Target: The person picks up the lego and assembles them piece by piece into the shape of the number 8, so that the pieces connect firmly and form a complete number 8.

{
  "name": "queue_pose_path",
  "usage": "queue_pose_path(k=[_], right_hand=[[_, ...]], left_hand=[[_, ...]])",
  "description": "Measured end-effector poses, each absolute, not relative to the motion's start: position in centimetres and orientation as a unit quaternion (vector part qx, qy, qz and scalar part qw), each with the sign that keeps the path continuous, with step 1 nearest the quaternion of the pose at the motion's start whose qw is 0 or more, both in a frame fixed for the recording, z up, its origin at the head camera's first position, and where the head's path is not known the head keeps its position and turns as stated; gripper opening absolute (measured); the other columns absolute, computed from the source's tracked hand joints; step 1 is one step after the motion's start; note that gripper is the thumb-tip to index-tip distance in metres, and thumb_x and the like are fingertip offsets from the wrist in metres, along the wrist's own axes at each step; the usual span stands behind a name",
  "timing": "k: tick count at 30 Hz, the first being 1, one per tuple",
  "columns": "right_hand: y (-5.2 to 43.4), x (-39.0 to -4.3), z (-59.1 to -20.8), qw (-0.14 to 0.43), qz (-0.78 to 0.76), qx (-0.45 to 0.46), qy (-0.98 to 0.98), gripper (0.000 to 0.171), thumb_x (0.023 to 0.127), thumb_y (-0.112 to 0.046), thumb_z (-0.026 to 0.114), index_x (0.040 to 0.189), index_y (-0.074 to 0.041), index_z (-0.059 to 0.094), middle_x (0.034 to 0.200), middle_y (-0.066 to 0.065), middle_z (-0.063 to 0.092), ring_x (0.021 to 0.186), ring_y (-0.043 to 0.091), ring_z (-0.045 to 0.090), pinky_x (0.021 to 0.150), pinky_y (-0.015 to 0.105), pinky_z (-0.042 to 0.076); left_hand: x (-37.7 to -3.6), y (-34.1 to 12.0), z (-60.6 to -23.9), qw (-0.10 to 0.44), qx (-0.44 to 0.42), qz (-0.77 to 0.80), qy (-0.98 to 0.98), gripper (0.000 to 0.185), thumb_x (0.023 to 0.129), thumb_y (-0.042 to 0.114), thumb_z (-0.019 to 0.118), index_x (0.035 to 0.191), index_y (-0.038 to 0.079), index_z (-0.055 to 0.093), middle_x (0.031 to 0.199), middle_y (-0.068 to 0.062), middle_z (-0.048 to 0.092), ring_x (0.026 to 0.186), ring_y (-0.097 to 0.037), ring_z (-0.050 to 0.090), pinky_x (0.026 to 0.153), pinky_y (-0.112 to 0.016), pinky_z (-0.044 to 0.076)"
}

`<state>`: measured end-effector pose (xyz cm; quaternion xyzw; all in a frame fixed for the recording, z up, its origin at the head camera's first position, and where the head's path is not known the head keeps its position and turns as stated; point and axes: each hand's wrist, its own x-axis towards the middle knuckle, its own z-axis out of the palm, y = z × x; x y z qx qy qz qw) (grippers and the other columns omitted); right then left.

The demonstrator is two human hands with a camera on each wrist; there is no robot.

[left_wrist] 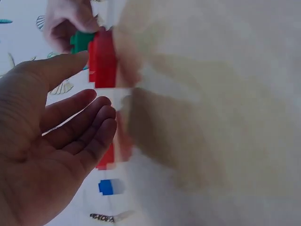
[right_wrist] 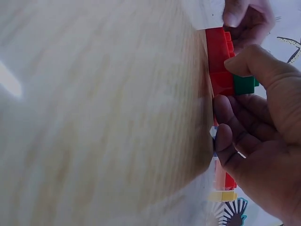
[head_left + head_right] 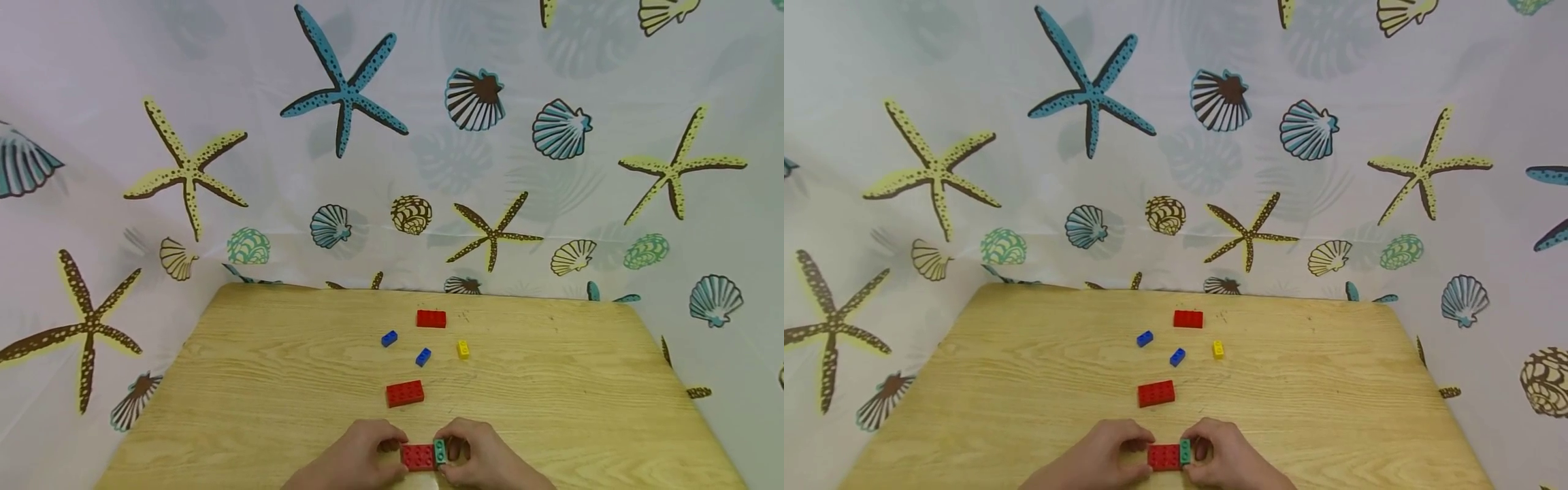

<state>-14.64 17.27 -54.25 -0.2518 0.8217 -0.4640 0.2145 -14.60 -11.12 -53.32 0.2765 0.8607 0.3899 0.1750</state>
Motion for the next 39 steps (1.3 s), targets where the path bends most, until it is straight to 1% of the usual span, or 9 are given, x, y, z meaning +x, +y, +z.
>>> queue_pose_path(k=[3, 5, 8, 10, 16, 20, 26, 32, 39], right_hand=[[17.3, -14.7, -54.5, 0.209, -0.461, -0.258, 0.823, 0.028, 0.089, -0.013, 0.079, 0.117, -0.016, 0.074, 0.095, -0.003, 0.067, 0.082, 0.002, 0.059, 0.073, 0.019, 0.051], [17.4, -14.7, -54.6, 0.208, -0.459, -0.261, 0.823, 0.028, 0.090, -0.014, 0.079, 0.117, -0.015, 0.074, 0.095, -0.004, 0.067, 0.082, 0.002, 0.060, 0.074, 0.019, 0.051], [17.4, -14.7, -54.7, 0.207, -0.458, -0.262, 0.824, 0.029, 0.090, -0.015, 0.079, 0.118, -0.015, 0.074, 0.095, -0.006, 0.066, 0.083, 0.002, 0.060, 0.074, 0.019, 0.051], [17.4, -14.8, -54.7, 0.208, -0.459, -0.260, 0.824, 0.029, 0.090, -0.015, 0.080, 0.118, -0.016, 0.074, 0.096, -0.006, 0.067, 0.083, 0.002, 0.060, 0.074, 0.020, 0.051], [17.3, -14.8, -54.7, 0.211, -0.466, -0.259, 0.819, 0.025, 0.091, -0.015, 0.080, 0.115, -0.019, 0.074, 0.097, -0.002, 0.068, 0.083, 0.002, 0.060, 0.074, 0.020, 0.051], [17.3, -14.8, -54.6, 0.217, -0.466, -0.254, 0.819, 0.024, 0.091, -0.016, 0.080, 0.114, -0.019, 0.074, 0.097, -0.004, 0.067, 0.084, 0.003, 0.060, 0.074, 0.019, 0.051], [17.5, -14.8, -54.5, 0.214, -0.463, -0.253, 0.822, 0.026, 0.091, -0.019, 0.080, 0.116, -0.018, 0.074, 0.095, -0.008, 0.066, 0.083, 0.002, 0.060, 0.074, 0.019, 0.051], [17.4, -14.8, -54.4, 0.213, -0.466, -0.256, 0.820, 0.026, 0.091, -0.019, 0.080, 0.116, -0.017, 0.074, 0.095, -0.007, 0.066, 0.083, 0.002, 0.060, 0.074, 0.020, 0.051], [17.5, -14.9, -54.6, 0.219, -0.468, -0.253, 0.818, 0.025, 0.091, -0.017, 0.080, 0.115, -0.018, 0.074, 0.095, -0.008, 0.066, 0.083, 0.002, 0.060, 0.074, 0.019, 0.051]], left_hand=[[-15.4, -11.5, -52.7, 0.138, 0.275, 0.411, 0.858, 0.032, 0.095, 0.030, 0.080, 0.117, 0.006, 0.077, 0.104, 0.002, 0.075, 0.092, -0.001, 0.064, 0.083, -0.024, 0.055], [-16.3, -11.7, -52.2, 0.099, 0.275, 0.417, 0.860, 0.028, 0.096, 0.026, 0.078, 0.114, 0.004, 0.077, 0.101, -0.001, 0.076, 0.088, -0.003, 0.065, 0.080, -0.025, 0.056], [-17.8, -12.2, -51.6, 0.060, 0.255, 0.419, 0.869, 0.022, 0.098, 0.021, 0.076, 0.112, 0.005, 0.077, 0.098, 0.000, 0.076, 0.087, -0.005, 0.066, 0.077, -0.025, 0.056], [-18.8, -12.5, -51.4, 0.046, 0.235, 0.414, 0.878, 0.019, 0.099, 0.019, 0.075, 0.111, 0.006, 0.077, 0.098, 0.003, 0.075, 0.087, -0.007, 0.067, 0.076, -0.025, 0.056], [-21.0, -13.2, -52.2, 0.021, 0.170, 0.406, 0.898, 0.019, 0.097, 0.017, 0.076, 0.113, 0.006, 0.076, 0.096, 0.002, 0.074, 0.087, -0.010, 0.066, 0.079, -0.028, 0.057], [-21.8, -13.4, -52.6, 0.008, 0.141, 0.408, 0.902, 0.022, 0.097, 0.017, 0.077, 0.116, 0.007, 0.076, 0.092, 0.003, 0.072, 0.086, -0.010, 0.065, 0.080, -0.033, 0.057], [-23.6, -13.2, -53.4, -0.012, 0.112, 0.408, 0.906, 0.028, 0.096, 0.015, 0.077, 0.122, 0.004, 0.074, 0.090, 0.001, 0.070, 0.082, -0.011, 0.063, 0.081, -0.035, 0.057], [-25.1, -13.0, -54.1, -0.008, 0.093, 0.413, 0.906, 0.036, 0.096, 0.016, 0.077, 0.129, 0.003, 0.071, 0.095, -0.003, 0.068, 0.081, -0.013, 0.061, 0.078, -0.036, 0.055], [-26.4, -12.5, -54.5, -0.024, 0.084, 0.395, 0.914, 0.039, 0.096, 0.017, 0.077, 0.131, 0.001, 0.070, 0.096, -0.007, 0.068, 0.082, -0.017, 0.057, 0.078, -0.038, 0.052]])
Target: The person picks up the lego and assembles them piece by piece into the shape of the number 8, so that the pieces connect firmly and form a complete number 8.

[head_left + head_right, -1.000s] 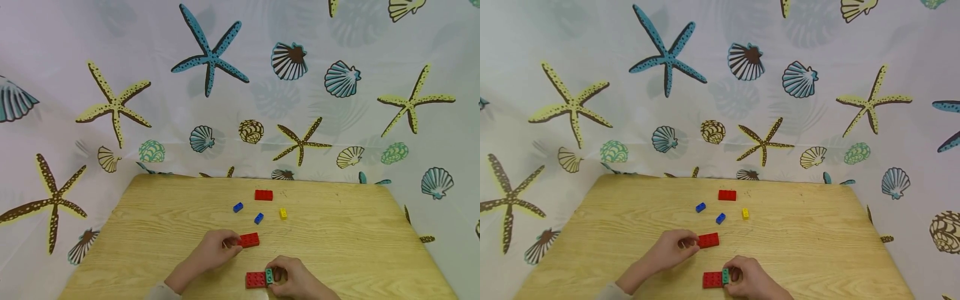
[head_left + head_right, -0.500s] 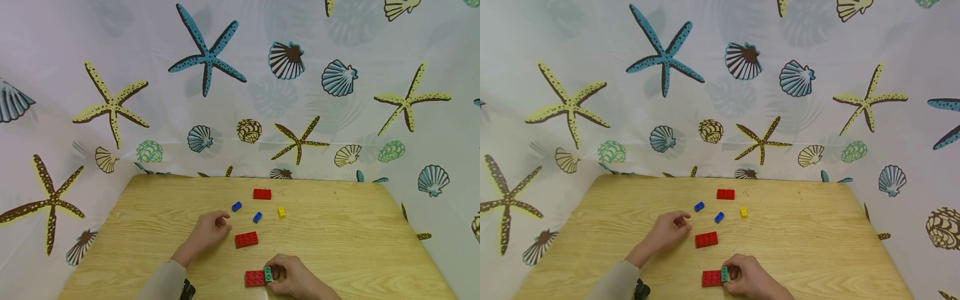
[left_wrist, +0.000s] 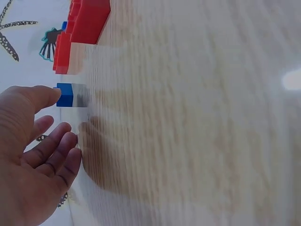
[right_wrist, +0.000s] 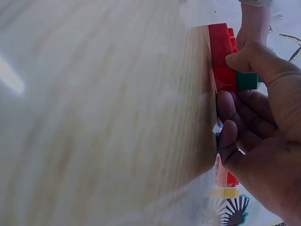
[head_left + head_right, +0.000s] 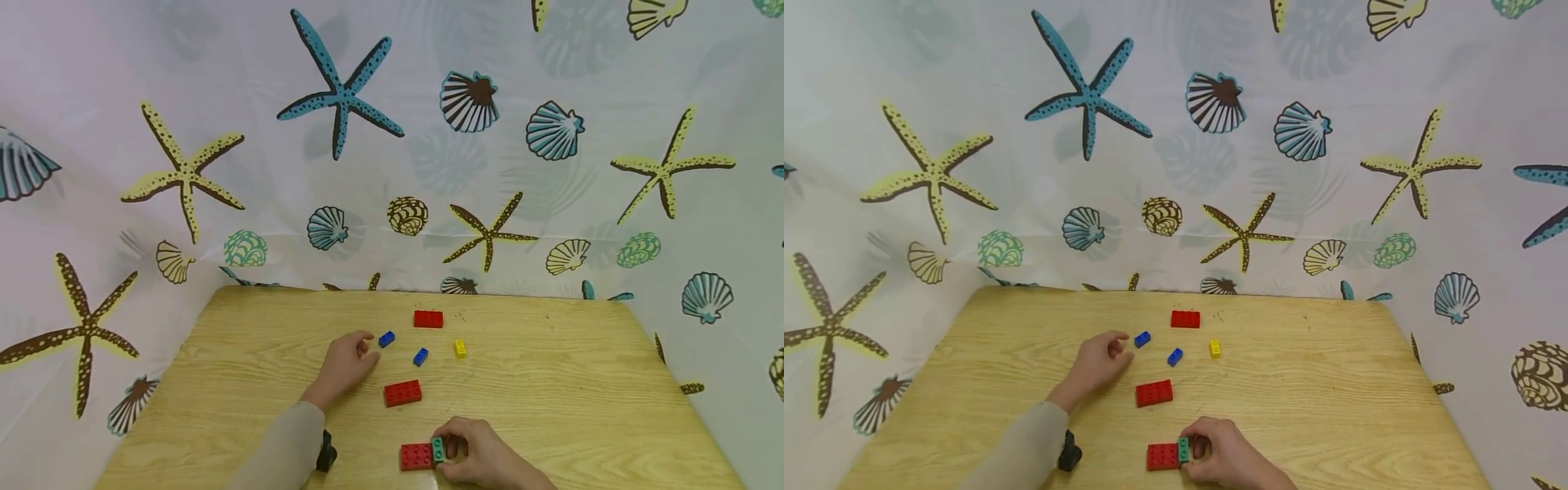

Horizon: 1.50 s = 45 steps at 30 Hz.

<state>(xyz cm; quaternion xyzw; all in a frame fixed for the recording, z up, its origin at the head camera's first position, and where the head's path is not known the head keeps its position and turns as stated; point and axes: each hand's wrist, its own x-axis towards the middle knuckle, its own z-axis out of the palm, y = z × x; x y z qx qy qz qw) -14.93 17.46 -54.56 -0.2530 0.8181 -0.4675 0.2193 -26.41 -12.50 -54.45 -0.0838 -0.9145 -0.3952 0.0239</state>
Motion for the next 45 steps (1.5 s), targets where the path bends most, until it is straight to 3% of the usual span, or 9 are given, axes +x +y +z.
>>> queue_pose_path(k=[12, 25, 29, 45], right_hand=[[17.5, -14.7, -54.9, 0.215, -0.467, -0.257, 0.818, 0.025, 0.091, -0.017, 0.079, 0.116, -0.018, 0.074, 0.094, -0.007, 0.066, 0.082, 0.002, 0.059, 0.073, 0.019, 0.051], [17.6, -14.8, -54.8, 0.216, -0.469, -0.255, 0.817, 0.027, 0.091, -0.017, 0.080, 0.117, -0.015, 0.074, 0.094, -0.006, 0.065, 0.082, 0.002, 0.059, 0.073, 0.019, 0.051], [17.6, -14.9, -54.9, 0.213, -0.470, -0.261, 0.816, 0.028, 0.091, -0.016, 0.079, 0.118, -0.014, 0.074, 0.093, -0.006, 0.065, 0.082, 0.002, 0.059, 0.073, 0.019, 0.051], [17.4, -14.9, -54.7, 0.239, -0.478, -0.237, 0.811, 0.026, 0.092, -0.015, 0.078, 0.117, -0.019, 0.073, 0.096, -0.005, 0.064, 0.084, 0.005, 0.058, 0.073, 0.019, 0.049]], left_hand=[[-27.9, -12.2, -54.9, 0.015, -0.059, -0.404, -0.913, 0.053, 0.096, 0.019, 0.076, 0.144, 0.003, 0.061, 0.107, -0.011, 0.071, 0.090, -0.021, 0.065, 0.086, -0.045, 0.057], [-29.0, -11.6, -55.1, 0.007, -0.073, -0.387, -0.919, 0.054, 0.094, 0.021, 0.078, 0.145, 0.009, 0.063, 0.109, -0.007, 0.071, 0.085, -0.017, 0.063, 0.084, -0.043, 0.056], [-29.4, -11.4, -55.3, 0.001, -0.082, -0.387, -0.918, 0.056, 0.094, 0.020, 0.079, 0.146, 0.010, 0.061, 0.107, -0.006, 0.071, 0.088, -0.018, 0.063, 0.084, -0.043, 0.056], [-29.6, -11.0, -55.4, -0.006, -0.118, -0.368, -0.922, 0.052, 0.094, 0.014, 0.079, 0.143, 0.007, 0.064, 0.088, 0.000, 0.065, 0.073, -0.013, 0.051, 0.079, -0.037, 0.048]])
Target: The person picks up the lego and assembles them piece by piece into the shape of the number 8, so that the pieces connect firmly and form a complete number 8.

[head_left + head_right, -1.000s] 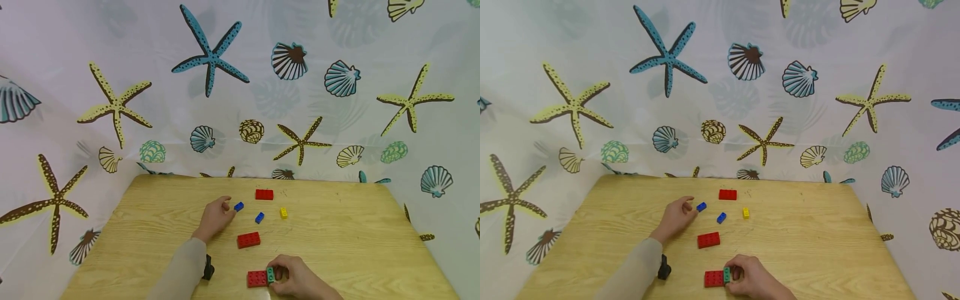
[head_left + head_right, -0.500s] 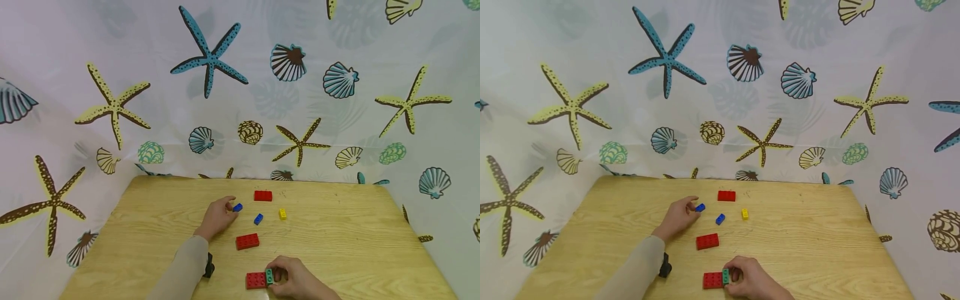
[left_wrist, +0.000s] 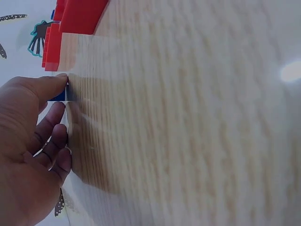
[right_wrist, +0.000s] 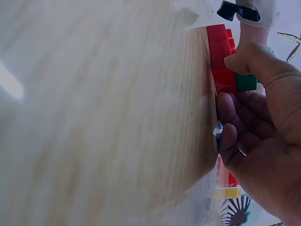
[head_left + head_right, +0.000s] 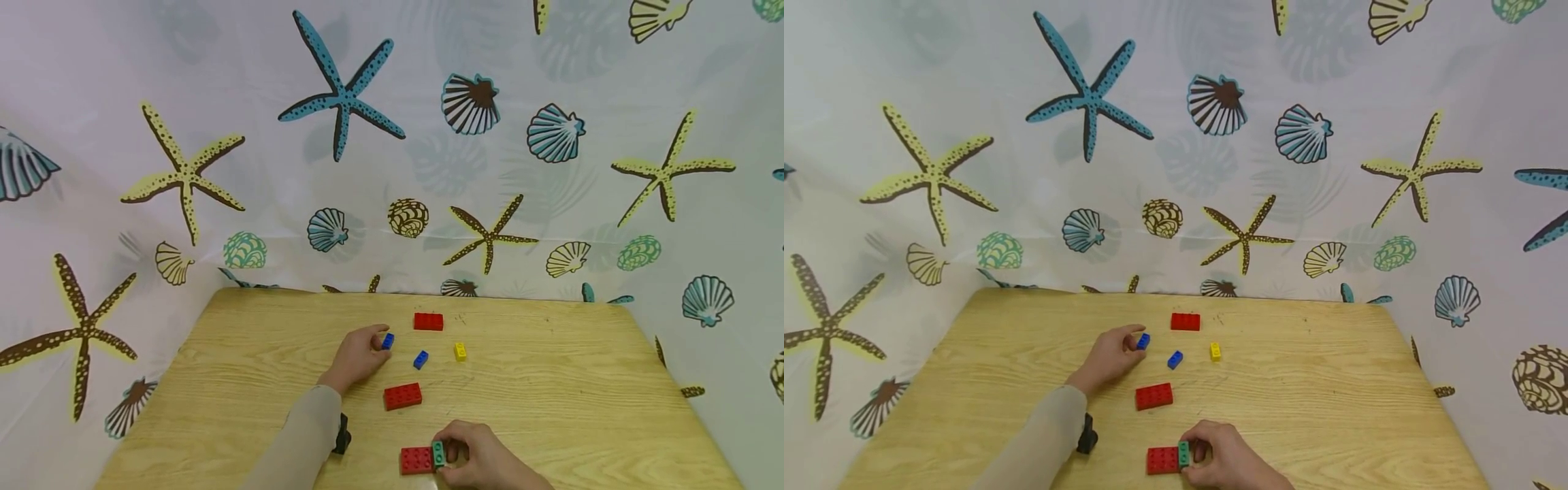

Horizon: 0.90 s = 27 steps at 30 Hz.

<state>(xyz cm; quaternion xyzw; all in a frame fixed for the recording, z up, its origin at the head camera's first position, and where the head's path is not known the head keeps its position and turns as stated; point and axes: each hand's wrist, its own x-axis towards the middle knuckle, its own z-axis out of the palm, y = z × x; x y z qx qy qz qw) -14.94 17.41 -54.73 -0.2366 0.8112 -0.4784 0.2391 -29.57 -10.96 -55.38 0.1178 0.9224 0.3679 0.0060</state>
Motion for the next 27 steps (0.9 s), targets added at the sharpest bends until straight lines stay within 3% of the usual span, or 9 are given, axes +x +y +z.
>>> queue_pose_path(k=[13, 27], right_hand=[[17.5, -15.0, -54.8, 0.219, -0.469, -0.255, 0.817, 0.025, 0.092, -0.018, 0.079, 0.116, -0.018, 0.073, 0.094, -0.007, 0.064, 0.083, 0.002, 0.058, 0.073, 0.018, 0.049], [17.4, -15.0, -54.6, 0.222, -0.467, -0.252, 0.818, 0.027, 0.090, -0.016, 0.080, 0.116, -0.018, 0.073, 0.094, -0.007, 0.064, 0.082, 0.002, 0.057, 0.072, 0.018, 0.049]], left_hand=[[-29.5, -10.9, -54.9, 0.021, 0.124, 0.353, 0.927, 0.036, 0.095, 0.014, 0.078, 0.130, 0.008, 0.070, 0.081, 0.001, 0.062, 0.072, -0.014, 0.051, 0.075, -0.033, 0.046], [-29.0, -11.8, -54.2, 0.021, 0.131, 0.372, 0.919, 0.032, 0.095, 0.020, 0.079, 0.124, 0.011, 0.071, 0.096, -0.002, 0.069, 0.086, -0.016, 0.060, 0.083, -0.040, 0.054]])
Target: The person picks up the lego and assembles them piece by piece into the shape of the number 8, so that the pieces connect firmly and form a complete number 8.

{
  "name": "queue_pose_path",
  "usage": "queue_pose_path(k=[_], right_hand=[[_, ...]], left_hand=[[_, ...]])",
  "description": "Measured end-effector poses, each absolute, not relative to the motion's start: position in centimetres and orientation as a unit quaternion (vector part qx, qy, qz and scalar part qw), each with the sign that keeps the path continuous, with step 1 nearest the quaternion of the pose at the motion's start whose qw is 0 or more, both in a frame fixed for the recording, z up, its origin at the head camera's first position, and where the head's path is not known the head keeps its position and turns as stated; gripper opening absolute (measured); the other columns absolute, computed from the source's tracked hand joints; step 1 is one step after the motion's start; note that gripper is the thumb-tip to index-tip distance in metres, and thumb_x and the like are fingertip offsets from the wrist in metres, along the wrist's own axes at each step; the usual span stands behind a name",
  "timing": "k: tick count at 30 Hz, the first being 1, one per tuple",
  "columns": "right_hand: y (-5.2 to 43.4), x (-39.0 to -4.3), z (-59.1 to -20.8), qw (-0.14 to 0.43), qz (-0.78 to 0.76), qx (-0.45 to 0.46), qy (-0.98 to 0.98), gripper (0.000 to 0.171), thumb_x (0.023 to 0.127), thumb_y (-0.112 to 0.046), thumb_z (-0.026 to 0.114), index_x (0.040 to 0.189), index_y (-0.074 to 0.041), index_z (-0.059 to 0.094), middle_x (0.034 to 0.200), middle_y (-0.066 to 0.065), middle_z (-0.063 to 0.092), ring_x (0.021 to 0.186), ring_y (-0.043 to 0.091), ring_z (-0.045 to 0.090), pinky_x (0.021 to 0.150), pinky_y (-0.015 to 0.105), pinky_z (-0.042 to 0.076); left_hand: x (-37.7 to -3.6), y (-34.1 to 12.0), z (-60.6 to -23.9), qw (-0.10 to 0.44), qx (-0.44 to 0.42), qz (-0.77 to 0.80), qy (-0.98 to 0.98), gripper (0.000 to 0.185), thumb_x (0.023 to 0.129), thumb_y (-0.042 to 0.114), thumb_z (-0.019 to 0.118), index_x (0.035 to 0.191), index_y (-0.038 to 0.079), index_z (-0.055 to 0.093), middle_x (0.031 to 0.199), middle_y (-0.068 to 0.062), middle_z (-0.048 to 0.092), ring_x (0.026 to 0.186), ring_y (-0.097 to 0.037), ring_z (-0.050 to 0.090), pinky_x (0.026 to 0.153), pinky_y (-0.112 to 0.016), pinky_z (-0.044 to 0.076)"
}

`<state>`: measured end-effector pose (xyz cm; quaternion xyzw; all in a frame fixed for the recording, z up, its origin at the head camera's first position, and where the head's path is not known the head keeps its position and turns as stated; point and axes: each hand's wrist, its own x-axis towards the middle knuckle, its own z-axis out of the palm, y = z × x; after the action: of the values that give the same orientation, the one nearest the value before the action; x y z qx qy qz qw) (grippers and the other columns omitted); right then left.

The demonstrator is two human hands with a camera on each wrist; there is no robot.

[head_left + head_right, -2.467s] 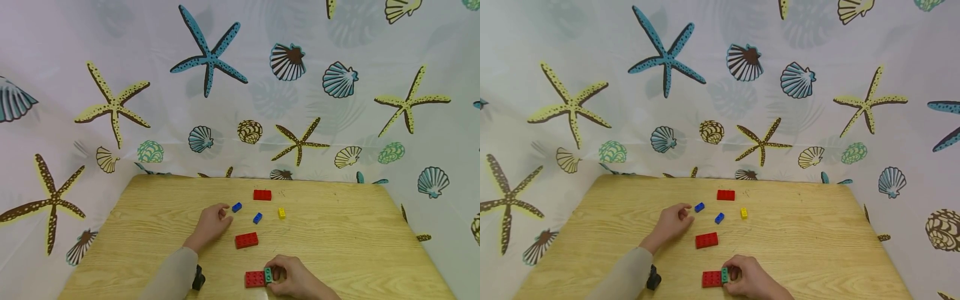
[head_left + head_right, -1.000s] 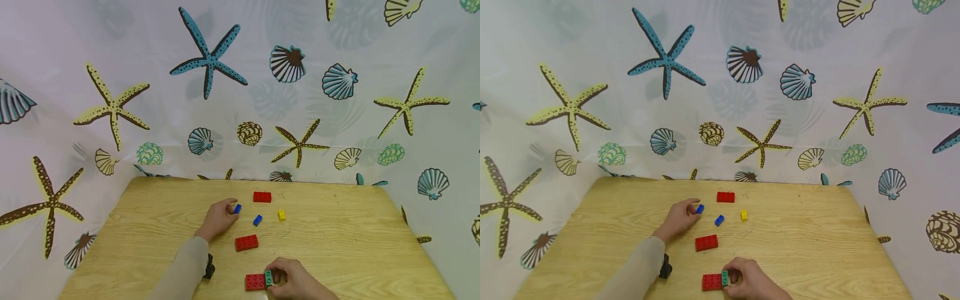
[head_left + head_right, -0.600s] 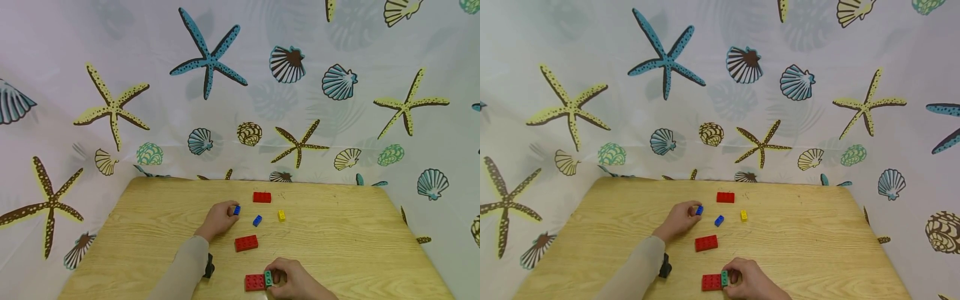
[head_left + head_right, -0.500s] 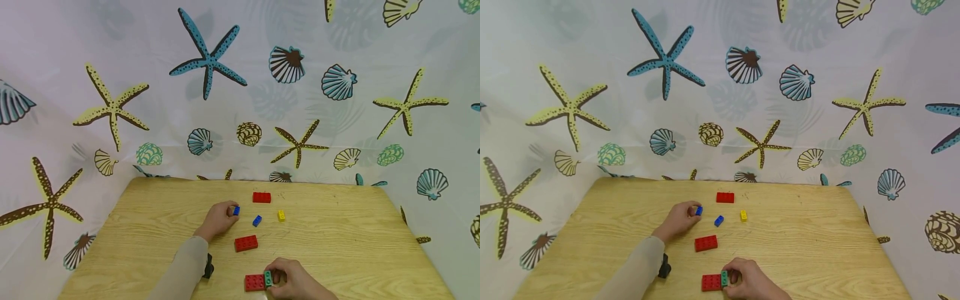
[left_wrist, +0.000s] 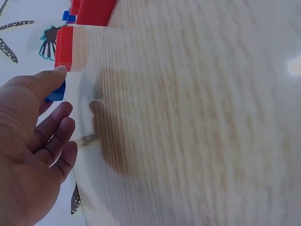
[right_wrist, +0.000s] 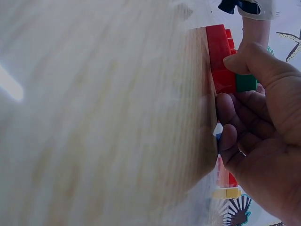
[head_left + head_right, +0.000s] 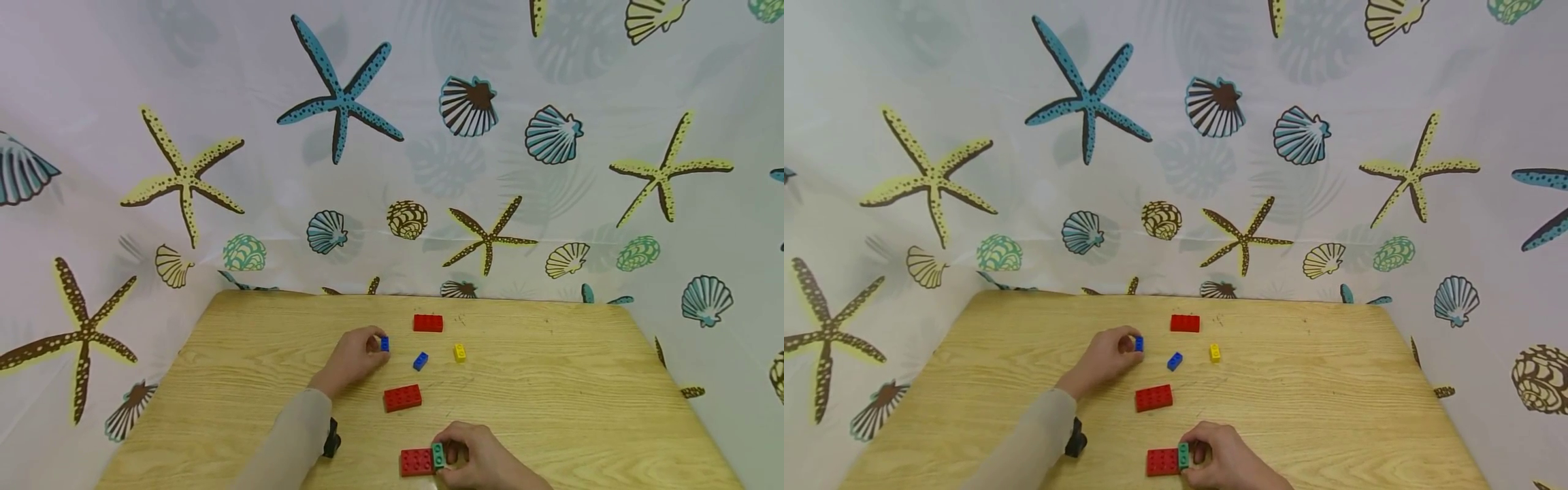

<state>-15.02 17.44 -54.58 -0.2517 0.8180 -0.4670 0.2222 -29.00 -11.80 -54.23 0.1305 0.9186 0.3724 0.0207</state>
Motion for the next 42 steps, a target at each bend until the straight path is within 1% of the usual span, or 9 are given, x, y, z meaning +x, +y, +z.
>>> queue_pose_path(k=[9, 16, 19, 30, 38, 42], right_hand=[[17.5, -15.0, -54.7, 0.217, -0.462, -0.261, 0.819, 0.027, 0.090, -0.016, 0.079, 0.117, -0.018, 0.073, 0.094, -0.009, 0.063, 0.083, 0.001, 0.057, 0.073, 0.018, 0.049], [17.4, -15.0, -54.7, 0.222, -0.462, -0.261, 0.818, 0.027, 0.091, -0.017, 0.079, 0.117, -0.018, 0.073, 0.094, -0.008, 0.063, 0.082, 0.002, 0.057, 0.073, 0.018, 0.049], [17.3, -15.0, -54.6, 0.224, -0.462, -0.258, 0.818, 0.027, 0.091, -0.017, 0.079, 0.117, -0.018, 0.073, 0.094, -0.008, 0.064, 0.082, 0.002, 0.057, 0.073, 0.019, 0.049], [17.4, -15.0, -54.4, 0.230, -0.466, -0.252, 0.816, 0.027, 0.091, -0.016, 0.079, 0.117, -0.020, 0.073, 0.095, -0.006, 0.064, 0.083, 0.004, 0.058, 0.073, 0.019, 0.049], [17.4, -15.0, -54.4, 0.235, -0.468, -0.250, 0.815, 0.026, 0.092, -0.016, 0.078, 0.117, -0.020, 0.073, 0.096, -0.006, 0.064, 0.083, 0.005, 0.058, 0.073, 0.019, 0.049], [17.4, -15.0, -54.5, 0.233, -0.467, -0.255, 0.814, 0.026, 0.092, -0.016, 0.078, 0.118, -0.019, 0.073, 0.095, -0.007, 0.064, 0.083, 0.004, 0.058, 0.073, 0.018, 0.049]], left_hand=[[-27.9, -12.2, -53.8, 0.015, 0.146, 0.367, 0.919, 0.029, 0.094, 0.020, 0.081, 0.119, 0.011, 0.072, 0.102, -0.006, 0.070, 0.091, -0.018, 0.060, 0.086, -0.040, 0.053], [-27.1, -12.5, -53.9, 0.017, 0.154, 0.362, 0.919, 0.029, 0.094, 0.023, 0.082, 0.119, 0.013, 0.072, 0.112, -0.003, 0.074, 0.106, -0.021, 0.068, 0.096, -0.045, 0.057], [-26.6, -12.5, -53.6, 0.022, 0.157, 0.363, 0.918, 0.028, 0.094, 0.024, 0.081, 0.118, 0.014, 0.071, 0.113, -0.003, 0.073, 0.108, -0.022, 0.068, 0.097, -0.045, 0.057], [-25.2, -12.4, -52.9, 0.007, 0.201, 0.362, 0.910, 0.027, 0.093, 0.021, 0.083, 0.115, 0.012, 0.070, 0.108, -0.001, 0.073, 0.105, -0.023, 0.069, 0.093, -0.045, 0.058], [-24.0, -12.6, -52.3, 0.012, 0.205, 0.359, 0.910, 0.026, 0.092, 0.026, 0.083, 0.114, 0.017, 0.071, 0.105, 0.003, 0.074, 0.102, -0.018, 0.069, 0.087, -0.042, 0.057], [-23.4, -12.6, -52.0, 0.015, 0.217, 0.367, 0.904, 0.028, 0.091, 0.025, 0.084, 0.115, 0.016, 0.072, 0.104, 0.003, 0.074, 0.102, -0.020, 0.070, 0.086, -0.040, 0.057]])
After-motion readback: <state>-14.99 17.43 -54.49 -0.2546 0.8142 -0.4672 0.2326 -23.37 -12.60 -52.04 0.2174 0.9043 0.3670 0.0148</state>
